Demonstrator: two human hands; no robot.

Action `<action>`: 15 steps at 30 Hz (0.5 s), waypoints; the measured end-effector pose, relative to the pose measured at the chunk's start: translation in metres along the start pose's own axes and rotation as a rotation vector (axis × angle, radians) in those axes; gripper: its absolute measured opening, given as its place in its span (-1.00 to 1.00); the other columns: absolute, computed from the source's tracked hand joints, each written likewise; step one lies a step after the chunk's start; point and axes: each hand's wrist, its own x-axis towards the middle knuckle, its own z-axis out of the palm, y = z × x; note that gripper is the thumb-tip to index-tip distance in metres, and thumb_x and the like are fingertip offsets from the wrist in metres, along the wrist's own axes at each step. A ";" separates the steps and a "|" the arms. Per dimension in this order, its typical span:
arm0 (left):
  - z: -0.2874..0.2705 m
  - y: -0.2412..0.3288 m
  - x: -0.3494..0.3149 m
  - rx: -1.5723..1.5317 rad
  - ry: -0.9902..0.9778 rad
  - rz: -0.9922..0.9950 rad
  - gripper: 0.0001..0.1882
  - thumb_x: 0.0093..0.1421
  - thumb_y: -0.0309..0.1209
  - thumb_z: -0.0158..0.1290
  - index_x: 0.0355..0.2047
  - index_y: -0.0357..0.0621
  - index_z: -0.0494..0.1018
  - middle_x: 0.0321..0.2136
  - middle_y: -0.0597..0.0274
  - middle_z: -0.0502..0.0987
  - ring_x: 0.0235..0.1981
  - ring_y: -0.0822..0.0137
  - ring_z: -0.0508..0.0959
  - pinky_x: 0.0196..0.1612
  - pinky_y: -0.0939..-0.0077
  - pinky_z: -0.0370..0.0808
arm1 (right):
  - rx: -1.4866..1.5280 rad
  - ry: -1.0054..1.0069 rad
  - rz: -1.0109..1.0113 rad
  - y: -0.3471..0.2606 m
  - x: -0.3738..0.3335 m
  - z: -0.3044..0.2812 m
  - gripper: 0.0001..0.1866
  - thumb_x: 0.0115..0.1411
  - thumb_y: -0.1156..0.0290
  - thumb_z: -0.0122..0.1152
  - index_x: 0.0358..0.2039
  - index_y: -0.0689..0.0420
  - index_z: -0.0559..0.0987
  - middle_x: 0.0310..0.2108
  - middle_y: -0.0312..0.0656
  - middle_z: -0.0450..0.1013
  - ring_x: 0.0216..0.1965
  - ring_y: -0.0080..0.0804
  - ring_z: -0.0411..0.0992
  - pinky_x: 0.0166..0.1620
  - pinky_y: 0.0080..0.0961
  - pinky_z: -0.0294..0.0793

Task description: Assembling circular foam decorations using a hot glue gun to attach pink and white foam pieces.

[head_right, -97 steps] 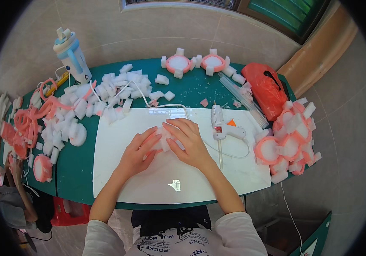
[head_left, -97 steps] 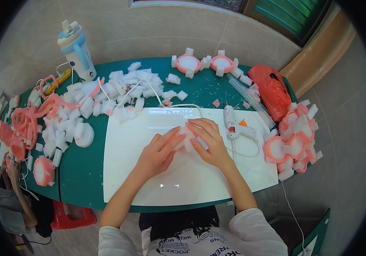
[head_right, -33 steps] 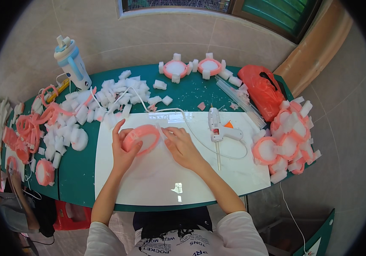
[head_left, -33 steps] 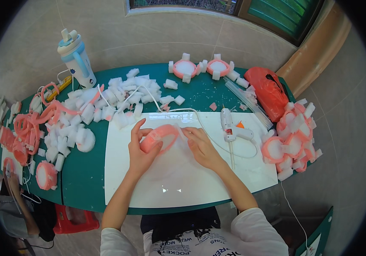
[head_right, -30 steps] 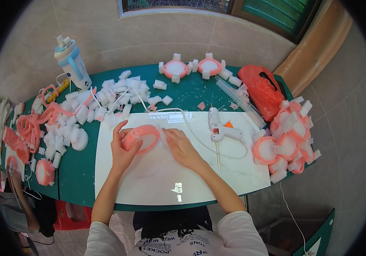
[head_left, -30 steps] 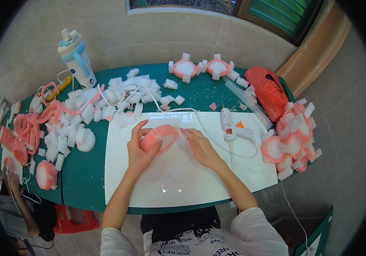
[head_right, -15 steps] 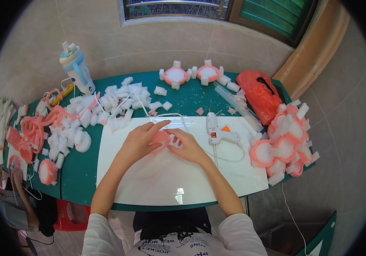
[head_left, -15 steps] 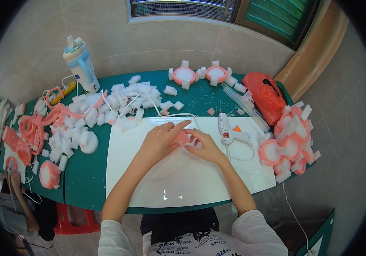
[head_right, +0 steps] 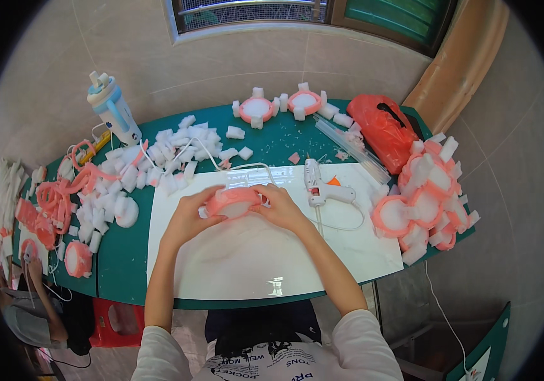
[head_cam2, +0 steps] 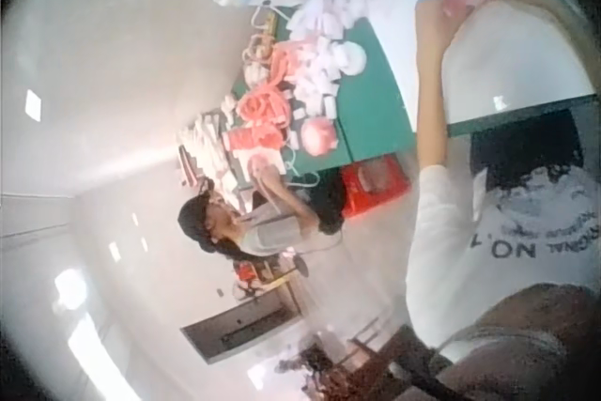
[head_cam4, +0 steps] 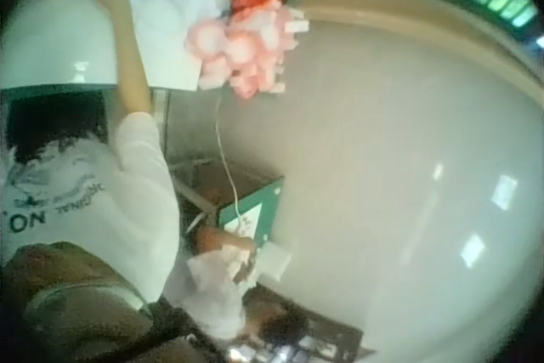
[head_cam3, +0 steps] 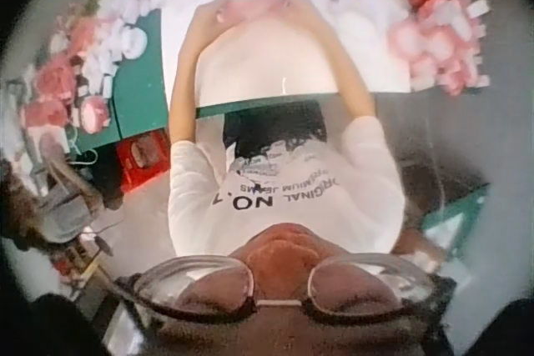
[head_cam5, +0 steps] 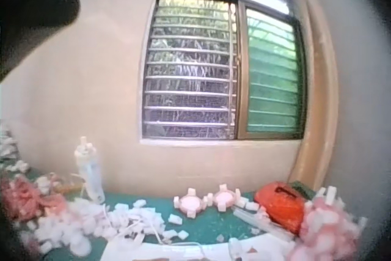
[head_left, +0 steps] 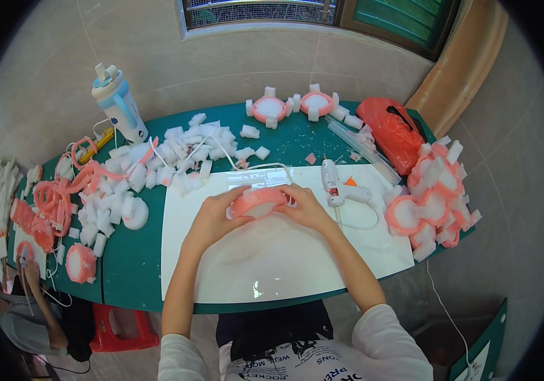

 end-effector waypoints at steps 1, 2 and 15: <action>0.004 -0.008 -0.005 0.037 -0.006 -0.054 -0.45 -0.21 -0.38 0.21 -0.14 -0.19 0.37 -0.36 0.00 0.48 -0.35 0.16 0.50 -0.26 0.45 0.41 | -0.014 -0.003 -0.008 -0.001 0.000 0.000 -0.59 -0.18 0.42 0.29 -0.24 0.19 0.47 -0.47 -0.14 0.41 -0.52 -0.38 0.30 -0.43 -0.54 0.30; 0.006 -0.011 -0.008 0.070 -0.015 -0.107 -0.52 -0.21 -0.38 0.21 -0.20 -0.17 0.42 -0.47 -0.03 0.50 -0.46 0.12 0.51 -0.36 0.45 0.43 | -0.032 -0.005 -0.011 -0.001 0.000 -0.001 -0.59 -0.18 0.42 0.29 -0.24 0.18 0.47 -0.48 -0.14 0.41 -0.52 -0.38 0.30 -0.42 -0.54 0.30; 0.019 -0.009 -0.015 0.024 0.093 -0.192 -0.67 -0.21 -0.38 0.20 -0.36 -0.19 0.50 -0.61 0.01 0.49 -0.59 0.17 0.51 -0.45 0.52 0.43 | -0.003 -0.016 0.092 0.001 0.003 0.001 -0.66 -0.20 0.48 0.26 -0.30 0.14 0.52 -0.50 -0.20 0.48 -0.54 -0.41 0.35 -0.44 -0.58 0.31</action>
